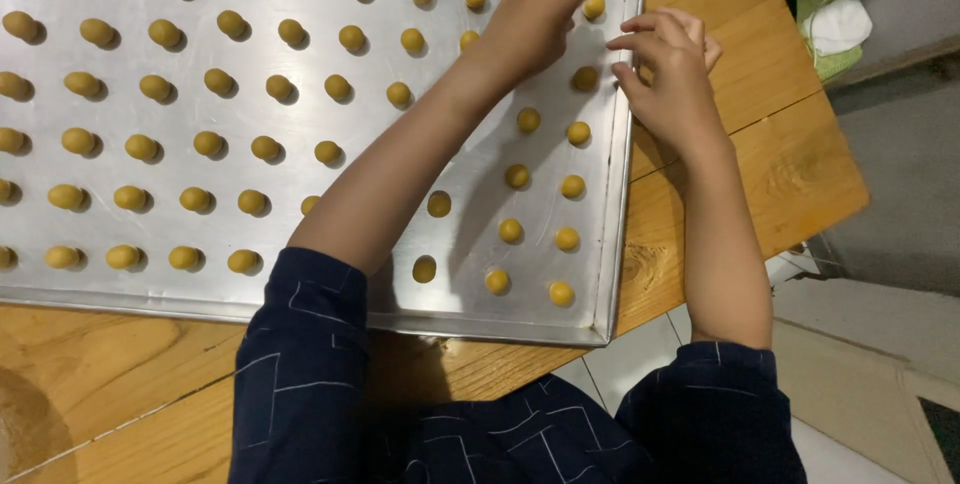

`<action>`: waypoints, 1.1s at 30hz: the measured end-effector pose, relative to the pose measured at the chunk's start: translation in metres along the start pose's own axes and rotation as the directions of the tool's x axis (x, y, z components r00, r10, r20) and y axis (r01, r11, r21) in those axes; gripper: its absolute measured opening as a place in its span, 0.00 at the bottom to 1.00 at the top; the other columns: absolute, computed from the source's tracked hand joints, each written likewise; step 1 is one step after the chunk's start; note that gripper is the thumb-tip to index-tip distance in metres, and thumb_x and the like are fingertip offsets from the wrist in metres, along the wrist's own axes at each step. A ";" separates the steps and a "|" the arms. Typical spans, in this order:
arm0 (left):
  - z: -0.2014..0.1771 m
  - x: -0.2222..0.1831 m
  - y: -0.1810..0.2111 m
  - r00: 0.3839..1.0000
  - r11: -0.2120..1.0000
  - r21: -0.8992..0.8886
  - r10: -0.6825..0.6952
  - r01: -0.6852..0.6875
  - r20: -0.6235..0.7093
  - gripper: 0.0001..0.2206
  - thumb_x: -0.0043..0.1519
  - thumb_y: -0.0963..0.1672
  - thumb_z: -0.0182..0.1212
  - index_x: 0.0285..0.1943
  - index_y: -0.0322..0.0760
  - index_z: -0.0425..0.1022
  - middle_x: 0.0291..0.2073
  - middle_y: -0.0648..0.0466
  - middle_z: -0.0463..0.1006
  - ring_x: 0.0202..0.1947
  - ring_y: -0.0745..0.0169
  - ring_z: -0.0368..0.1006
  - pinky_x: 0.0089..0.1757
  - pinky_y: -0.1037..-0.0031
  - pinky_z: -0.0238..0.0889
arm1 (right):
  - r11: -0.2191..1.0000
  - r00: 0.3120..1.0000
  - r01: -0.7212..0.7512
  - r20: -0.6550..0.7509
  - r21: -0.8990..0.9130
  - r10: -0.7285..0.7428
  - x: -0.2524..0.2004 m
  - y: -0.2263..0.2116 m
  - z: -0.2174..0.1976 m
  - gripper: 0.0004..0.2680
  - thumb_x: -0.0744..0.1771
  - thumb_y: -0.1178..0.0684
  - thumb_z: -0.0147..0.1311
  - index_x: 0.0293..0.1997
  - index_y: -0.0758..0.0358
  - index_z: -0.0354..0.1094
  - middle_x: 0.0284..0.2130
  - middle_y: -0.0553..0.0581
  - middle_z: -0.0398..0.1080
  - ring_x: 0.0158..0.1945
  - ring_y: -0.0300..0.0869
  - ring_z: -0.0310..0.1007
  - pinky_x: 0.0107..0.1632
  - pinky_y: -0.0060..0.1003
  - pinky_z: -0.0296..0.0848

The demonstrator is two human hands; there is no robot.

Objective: Rolling small portions of dough into balls and arranging them on a baking tray.

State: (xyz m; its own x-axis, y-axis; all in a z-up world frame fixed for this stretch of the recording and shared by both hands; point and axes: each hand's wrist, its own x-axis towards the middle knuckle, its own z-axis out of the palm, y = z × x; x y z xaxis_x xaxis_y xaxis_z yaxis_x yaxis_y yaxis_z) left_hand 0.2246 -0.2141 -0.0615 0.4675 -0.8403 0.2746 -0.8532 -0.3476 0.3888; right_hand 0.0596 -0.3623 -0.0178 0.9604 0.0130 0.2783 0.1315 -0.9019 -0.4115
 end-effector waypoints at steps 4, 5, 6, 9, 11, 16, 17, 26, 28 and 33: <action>0.018 0.022 -0.016 0.981 0.997 0.049 -0.042 0.052 -0.187 0.12 0.47 0.33 0.59 0.33 0.41 0.70 0.34 0.54 0.71 0.33 0.45 0.71 0.39 0.58 0.50 | 1.000 0.996 0.004 -0.090 -0.026 -0.007 0.001 0.003 0.006 0.06 0.68 0.60 0.60 0.49 0.56 0.76 0.54 0.51 0.69 0.63 0.53 0.58 0.56 0.52 0.47; 0.022 0.027 -0.016 0.985 0.997 0.031 -0.067 0.073 -0.158 0.15 0.45 0.31 0.53 0.34 0.42 0.71 0.34 0.54 0.71 0.33 0.44 0.72 0.41 0.58 0.48 | 0.999 0.995 -0.007 -0.103 -0.037 0.004 0.001 0.005 0.007 0.06 0.68 0.60 0.60 0.49 0.55 0.76 0.54 0.50 0.69 0.64 0.53 0.57 0.55 0.51 0.47; 0.028 0.030 -0.016 0.984 0.997 0.032 -0.065 0.071 -0.164 0.15 0.45 0.31 0.53 0.34 0.42 0.71 0.34 0.54 0.71 0.33 0.44 0.72 0.41 0.58 0.48 | 0.999 0.994 -0.004 -0.106 -0.042 -0.001 0.003 0.003 0.006 0.06 0.68 0.60 0.60 0.49 0.55 0.76 0.54 0.50 0.69 0.64 0.53 0.57 0.55 0.51 0.47; 0.042 0.036 -0.015 0.991 0.996 0.044 -0.067 0.073 -0.119 0.08 0.48 0.36 0.62 0.27 0.44 0.71 0.35 0.54 0.74 0.39 0.47 0.72 0.45 0.52 0.51 | 0.998 0.990 -0.042 -0.139 -0.043 0.035 0.004 0.000 0.005 0.08 0.67 0.60 0.61 0.50 0.54 0.74 0.52 0.51 0.67 0.61 0.52 0.59 0.57 0.50 0.48; 0.046 0.039 -0.014 0.995 0.999 0.022 -0.037 0.039 -0.092 0.12 0.49 0.33 0.58 0.20 0.43 0.66 0.33 0.53 0.70 0.33 0.48 0.71 0.44 0.52 0.50 | 0.998 0.991 -0.062 -0.120 -0.029 0.058 0.004 0.003 0.006 0.09 0.67 0.59 0.60 0.51 0.53 0.74 0.53 0.51 0.67 0.60 0.53 0.59 0.57 0.52 0.49; 0.036 0.029 -0.008 0.999 0.999 -0.048 0.000 0.001 0.039 0.11 0.50 0.35 0.61 0.23 0.44 0.67 0.32 0.54 0.70 0.35 0.51 0.71 0.40 0.58 0.47 | 0.996 0.993 -0.069 -0.100 -0.052 0.064 0.002 0.002 0.004 0.09 0.68 0.59 0.61 0.53 0.55 0.74 0.54 0.53 0.66 0.61 0.55 0.58 0.56 0.54 0.51; 0.029 0.026 -0.006 0.998 0.996 -0.085 0.009 -0.004 0.061 0.13 0.49 0.34 0.59 0.22 0.46 0.65 0.31 0.58 0.68 0.30 0.54 0.70 0.40 0.61 0.45 | 0.997 0.994 -0.064 -0.096 -0.052 0.059 0.003 0.001 0.003 0.10 0.68 0.59 0.60 0.54 0.56 0.74 0.54 0.54 0.66 0.60 0.55 0.58 0.56 0.55 0.50; 0.025 0.023 -0.005 0.998 0.994 -0.109 0.001 0.006 0.061 0.14 0.51 0.34 0.61 0.22 0.46 0.66 0.30 0.58 0.68 0.33 0.56 0.68 0.40 0.61 0.45 | 0.998 0.995 -0.045 -0.095 -0.052 0.040 0.002 0.000 0.004 0.10 0.67 0.60 0.60 0.54 0.56 0.74 0.56 0.54 0.65 0.62 0.53 0.58 0.55 0.52 0.50; 0.019 0.022 -0.003 0.997 0.994 -0.110 0.001 0.008 0.077 0.13 0.51 0.35 0.61 0.22 0.46 0.65 0.30 0.58 0.67 0.33 0.56 0.67 0.41 0.62 0.45 | 0.998 0.995 -0.044 -0.090 -0.054 0.039 0.002 0.001 0.005 0.10 0.67 0.60 0.60 0.54 0.56 0.74 0.57 0.54 0.65 0.62 0.54 0.58 0.56 0.53 0.49; 0.015 0.050 -0.027 0.987 0.994 -0.094 -0.048 0.062 0.152 0.27 0.49 0.35 0.65 0.59 0.46 0.76 0.46 0.55 0.71 0.55 0.52 0.67 0.51 0.56 0.47 | 0.996 0.996 -0.055 -0.080 -0.072 0.049 0.002 0.004 0.004 0.10 0.67 0.58 0.61 0.55 0.57 0.74 0.57 0.54 0.66 0.62 0.54 0.57 0.56 0.53 0.50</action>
State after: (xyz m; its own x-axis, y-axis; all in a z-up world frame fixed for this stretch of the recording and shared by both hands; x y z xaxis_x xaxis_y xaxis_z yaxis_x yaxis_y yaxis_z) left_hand 0.2674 -0.2527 -0.0716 0.4672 -0.8761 0.1192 -0.7970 -0.3589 0.4858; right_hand 0.0633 -0.3640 -0.0226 0.9430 -0.0658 0.3263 0.0607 -0.9299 -0.3627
